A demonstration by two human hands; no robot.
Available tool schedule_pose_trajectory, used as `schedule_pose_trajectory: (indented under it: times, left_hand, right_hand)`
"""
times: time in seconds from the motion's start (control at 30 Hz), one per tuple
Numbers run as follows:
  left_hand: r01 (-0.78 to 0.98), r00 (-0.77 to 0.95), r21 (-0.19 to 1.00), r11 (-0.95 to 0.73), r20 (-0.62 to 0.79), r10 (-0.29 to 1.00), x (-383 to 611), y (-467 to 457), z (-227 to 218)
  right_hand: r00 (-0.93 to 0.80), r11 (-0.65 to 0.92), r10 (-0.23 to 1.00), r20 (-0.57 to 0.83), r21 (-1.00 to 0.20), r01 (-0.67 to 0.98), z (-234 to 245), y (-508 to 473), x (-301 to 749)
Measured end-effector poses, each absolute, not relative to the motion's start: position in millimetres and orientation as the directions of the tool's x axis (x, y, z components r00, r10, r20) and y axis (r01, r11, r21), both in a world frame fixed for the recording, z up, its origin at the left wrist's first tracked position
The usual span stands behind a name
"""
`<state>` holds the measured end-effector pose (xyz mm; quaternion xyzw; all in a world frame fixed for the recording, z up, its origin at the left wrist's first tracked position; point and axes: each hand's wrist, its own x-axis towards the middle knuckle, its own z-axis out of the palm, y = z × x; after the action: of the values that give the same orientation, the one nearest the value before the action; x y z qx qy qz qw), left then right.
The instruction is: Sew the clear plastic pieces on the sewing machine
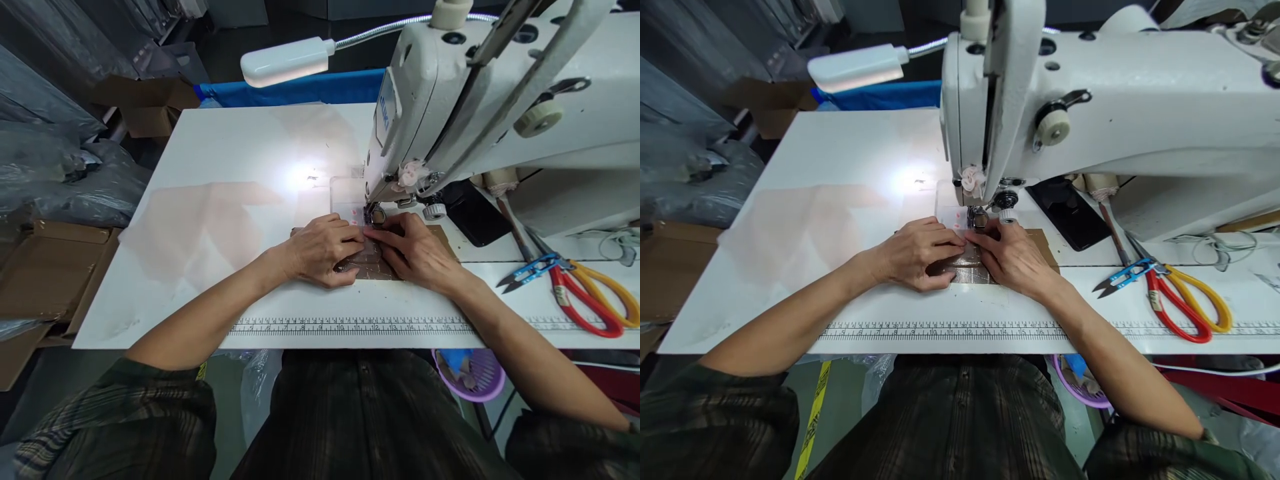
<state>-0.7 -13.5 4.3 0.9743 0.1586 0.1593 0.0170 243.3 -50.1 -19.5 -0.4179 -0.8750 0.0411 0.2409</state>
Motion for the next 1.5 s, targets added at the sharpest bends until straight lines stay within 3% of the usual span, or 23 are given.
schedule_pose_trajectory:
  times: [0.33, 0.83, 1.23, 1.33, 1.43, 1.5]
  left_hand:
    - [0.386, 0.889, 0.030, -0.922, 0.253, 0.380, 1.3, -10.9, 5.9]
    - [0.421, 0.875, 0.047, -0.906, 0.241, 0.419, -0.2, -4.3, 2.4]
    - [0.456, 0.864, 0.080, -0.886, 0.196, 0.463, -1.8, 6.4, 1.2]
    - [0.462, 0.862, 0.085, -0.883, 0.190, 0.470, -1.5, 7.8, 1.0]
    - [0.463, 0.861, 0.082, -0.882, 0.194, 0.470, -1.5, 8.8, 0.0]
    - [0.469, 0.858, 0.079, -0.880, 0.196, 0.475, -1.7, 9.0, -1.1]
  right_hand:
    - [-0.532, 0.650, 0.753, 0.389, -0.309, 0.694, -17.4, -54.2, 244.9]
    - [-0.522, 0.639, 0.758, 0.391, -0.280, 0.717, -18.6, -50.0, 242.5]
    - [-0.495, 0.454, 0.863, 0.100, -0.581, 0.675, 13.0, -39.0, 264.1]
    - [-0.415, 0.339, 0.908, 0.053, -0.675, 0.655, 12.7, -30.8, 264.9]
    - [-0.271, 0.249, 0.960, 0.075, -0.674, 0.696, 6.2, -26.2, 261.6]
    - [-0.269, 0.278, 0.956, 0.115, -0.640, 0.717, 2.1, -27.7, 260.0]
